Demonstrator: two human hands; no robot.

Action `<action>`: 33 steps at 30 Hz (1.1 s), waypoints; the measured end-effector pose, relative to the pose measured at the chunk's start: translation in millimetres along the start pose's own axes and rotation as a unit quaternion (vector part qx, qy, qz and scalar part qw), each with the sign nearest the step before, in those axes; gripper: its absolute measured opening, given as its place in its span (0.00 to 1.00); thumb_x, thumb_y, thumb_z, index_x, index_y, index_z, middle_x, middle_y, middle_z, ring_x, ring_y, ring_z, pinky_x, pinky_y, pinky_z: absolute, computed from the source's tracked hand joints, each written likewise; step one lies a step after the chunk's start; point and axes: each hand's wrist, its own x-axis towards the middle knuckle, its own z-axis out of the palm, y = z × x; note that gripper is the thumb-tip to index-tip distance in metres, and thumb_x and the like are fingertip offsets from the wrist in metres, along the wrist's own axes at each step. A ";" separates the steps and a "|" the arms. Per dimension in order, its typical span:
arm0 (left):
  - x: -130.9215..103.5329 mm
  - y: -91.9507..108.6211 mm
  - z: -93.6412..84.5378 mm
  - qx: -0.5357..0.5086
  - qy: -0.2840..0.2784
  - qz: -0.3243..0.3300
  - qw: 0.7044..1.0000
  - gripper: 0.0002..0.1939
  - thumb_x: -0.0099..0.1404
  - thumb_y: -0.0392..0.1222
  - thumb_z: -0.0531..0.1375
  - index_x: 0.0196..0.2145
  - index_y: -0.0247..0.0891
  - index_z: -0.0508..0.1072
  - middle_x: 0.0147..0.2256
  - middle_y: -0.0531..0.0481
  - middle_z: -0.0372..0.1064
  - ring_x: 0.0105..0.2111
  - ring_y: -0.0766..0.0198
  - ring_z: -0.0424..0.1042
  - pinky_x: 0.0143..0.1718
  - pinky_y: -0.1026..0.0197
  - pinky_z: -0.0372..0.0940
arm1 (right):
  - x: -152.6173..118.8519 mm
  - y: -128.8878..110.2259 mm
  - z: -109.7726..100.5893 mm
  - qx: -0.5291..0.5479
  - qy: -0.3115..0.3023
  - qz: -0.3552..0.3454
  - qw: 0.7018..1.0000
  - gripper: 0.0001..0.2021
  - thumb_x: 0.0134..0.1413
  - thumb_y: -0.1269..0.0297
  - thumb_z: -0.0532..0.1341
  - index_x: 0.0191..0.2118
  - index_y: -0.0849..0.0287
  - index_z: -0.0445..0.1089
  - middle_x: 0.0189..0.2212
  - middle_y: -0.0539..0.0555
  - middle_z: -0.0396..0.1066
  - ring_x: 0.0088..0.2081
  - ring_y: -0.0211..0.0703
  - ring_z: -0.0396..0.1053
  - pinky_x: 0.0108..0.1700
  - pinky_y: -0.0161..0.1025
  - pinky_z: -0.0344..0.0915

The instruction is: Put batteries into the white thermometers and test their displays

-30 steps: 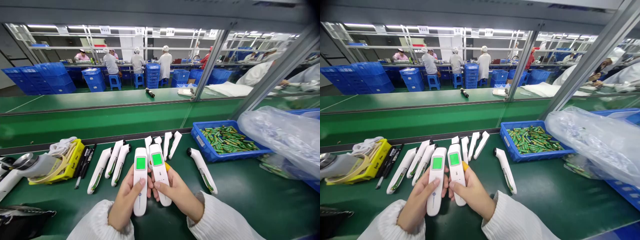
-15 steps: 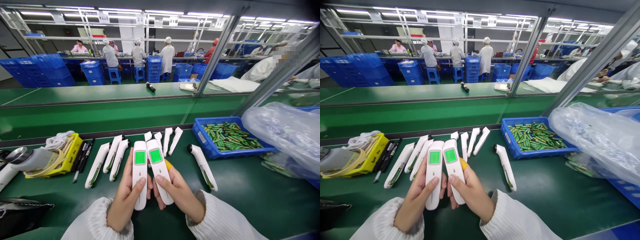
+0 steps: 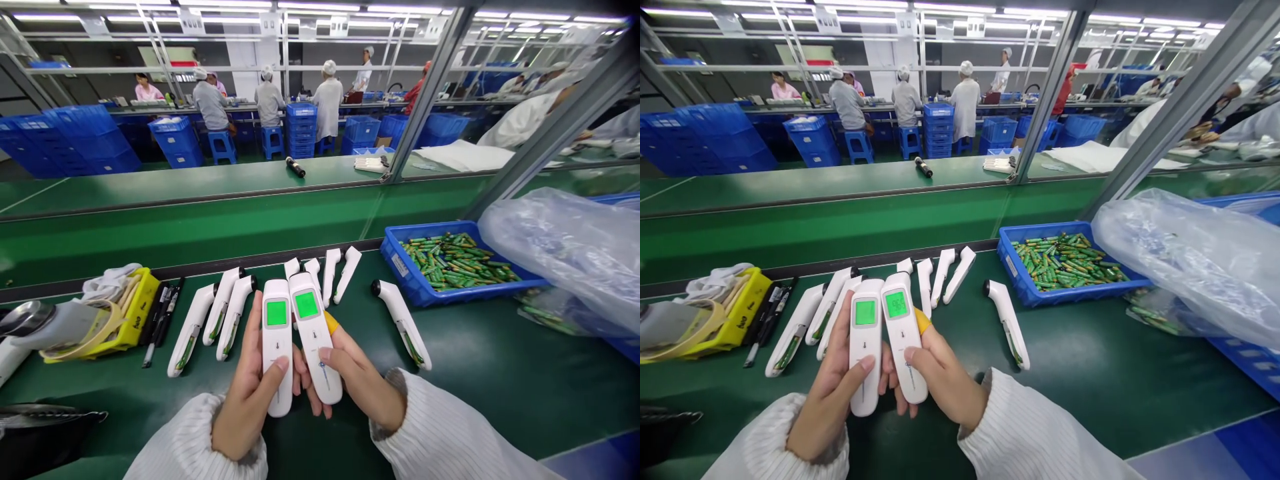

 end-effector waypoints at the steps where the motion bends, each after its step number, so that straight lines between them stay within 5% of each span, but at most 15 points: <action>1: -0.1 -0.3 0.3 -0.007 -0.002 -0.001 1.000 0.40 0.68 0.44 0.55 0.66 0.55 0.32 0.27 0.54 0.68 0.25 0.64 0.66 0.32 0.60 0.67 | 0.0 0.3 -0.3 -0.001 -0.001 0.001 1.000 0.18 0.61 0.57 0.52 0.54 0.57 0.53 0.26 0.49 0.68 0.18 0.35 0.66 0.16 0.28 0.61; 19: 1.1 3.8 0.3 0.013 0.006 0.000 1.000 0.40 0.68 0.43 0.55 0.66 0.54 0.31 0.25 0.57 0.65 0.26 0.65 0.65 0.34 0.59 0.69 | 1.1 1.9 2.1 -0.075 0.014 -0.032 0.997 0.14 0.63 0.52 0.51 0.42 0.60 0.58 0.24 0.49 0.67 0.17 0.32 0.64 0.16 0.27 0.57; 33: 2.5 -1.1 -4.4 0.037 0.009 0.012 0.999 0.40 0.68 0.45 0.55 0.66 0.55 0.32 0.37 0.52 0.69 0.25 0.68 0.63 0.35 0.62 0.68 | 1.3 4.4 1.1 -0.043 0.026 -0.014 0.999 0.18 0.62 0.56 0.52 0.54 0.57 0.54 0.25 0.47 0.66 0.17 0.33 0.65 0.15 0.26 0.57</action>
